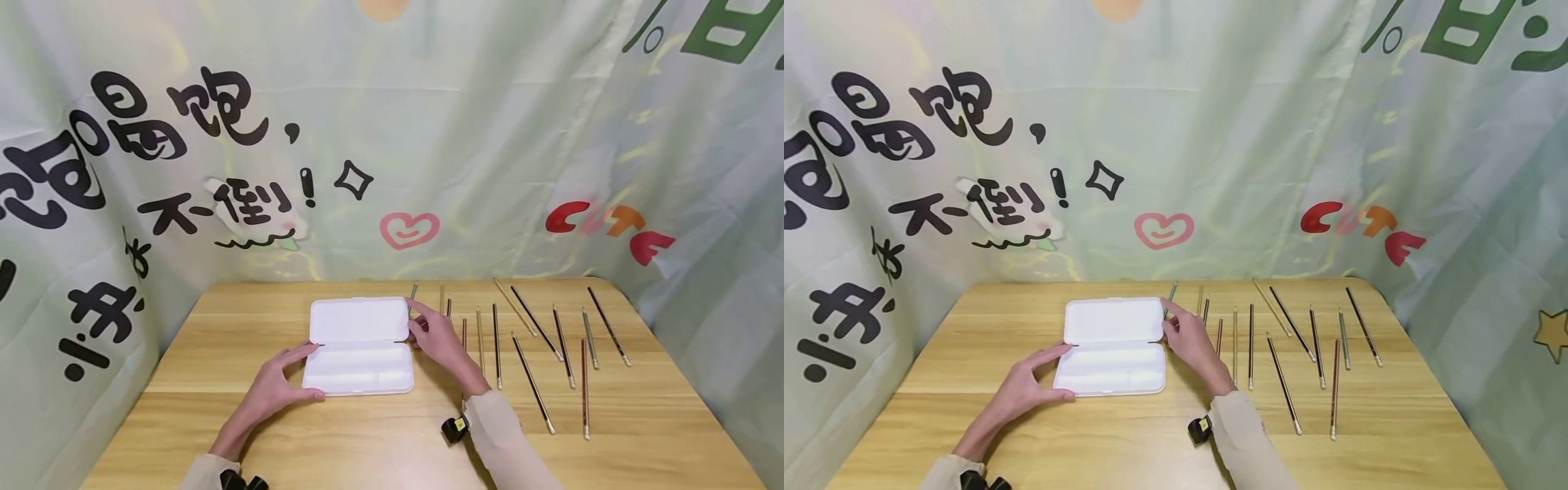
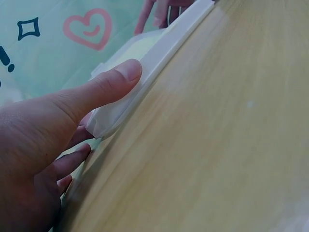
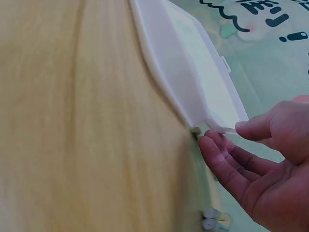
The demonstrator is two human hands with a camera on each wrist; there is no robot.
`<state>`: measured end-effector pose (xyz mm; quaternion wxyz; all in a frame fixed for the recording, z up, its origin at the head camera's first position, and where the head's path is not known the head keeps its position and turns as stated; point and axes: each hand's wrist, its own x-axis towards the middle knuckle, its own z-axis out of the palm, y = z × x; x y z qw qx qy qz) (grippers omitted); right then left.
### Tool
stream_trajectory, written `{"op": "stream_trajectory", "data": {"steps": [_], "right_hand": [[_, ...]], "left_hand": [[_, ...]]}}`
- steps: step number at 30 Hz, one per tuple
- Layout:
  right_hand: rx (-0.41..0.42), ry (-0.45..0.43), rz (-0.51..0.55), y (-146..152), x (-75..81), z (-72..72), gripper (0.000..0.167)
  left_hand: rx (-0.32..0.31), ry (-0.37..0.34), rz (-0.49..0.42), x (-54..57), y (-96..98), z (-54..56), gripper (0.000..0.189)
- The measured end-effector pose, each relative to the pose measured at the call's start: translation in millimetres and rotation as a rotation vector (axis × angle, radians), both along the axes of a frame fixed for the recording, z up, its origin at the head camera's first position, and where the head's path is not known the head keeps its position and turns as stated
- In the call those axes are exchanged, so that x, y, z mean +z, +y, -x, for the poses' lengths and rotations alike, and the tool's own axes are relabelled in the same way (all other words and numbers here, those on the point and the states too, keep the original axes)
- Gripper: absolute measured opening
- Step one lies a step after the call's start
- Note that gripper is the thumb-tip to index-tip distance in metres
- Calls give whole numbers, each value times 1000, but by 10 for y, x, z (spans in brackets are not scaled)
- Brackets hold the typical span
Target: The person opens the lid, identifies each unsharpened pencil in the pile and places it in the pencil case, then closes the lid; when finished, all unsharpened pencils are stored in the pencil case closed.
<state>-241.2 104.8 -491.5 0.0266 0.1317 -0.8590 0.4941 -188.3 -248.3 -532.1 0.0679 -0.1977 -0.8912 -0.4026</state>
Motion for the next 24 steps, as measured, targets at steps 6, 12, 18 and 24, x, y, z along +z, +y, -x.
{"op": "stream_trajectory", "data": {"steps": [6,12,18,24], "right_hand": [[29,20,-43,21,90,-65,55],[79,20,-65,50,194,-140,55],[108,29,-57,134,275,-209,68],[118,47,-15,337,345,-328,70]], "left_hand": [[3,-4,-11,1,-10,13,87],[40,-22,-2,-16,2,-2,86],[44,-8,11,-20,8,3,87],[46,-14,15,3,4,-4,89]]}}
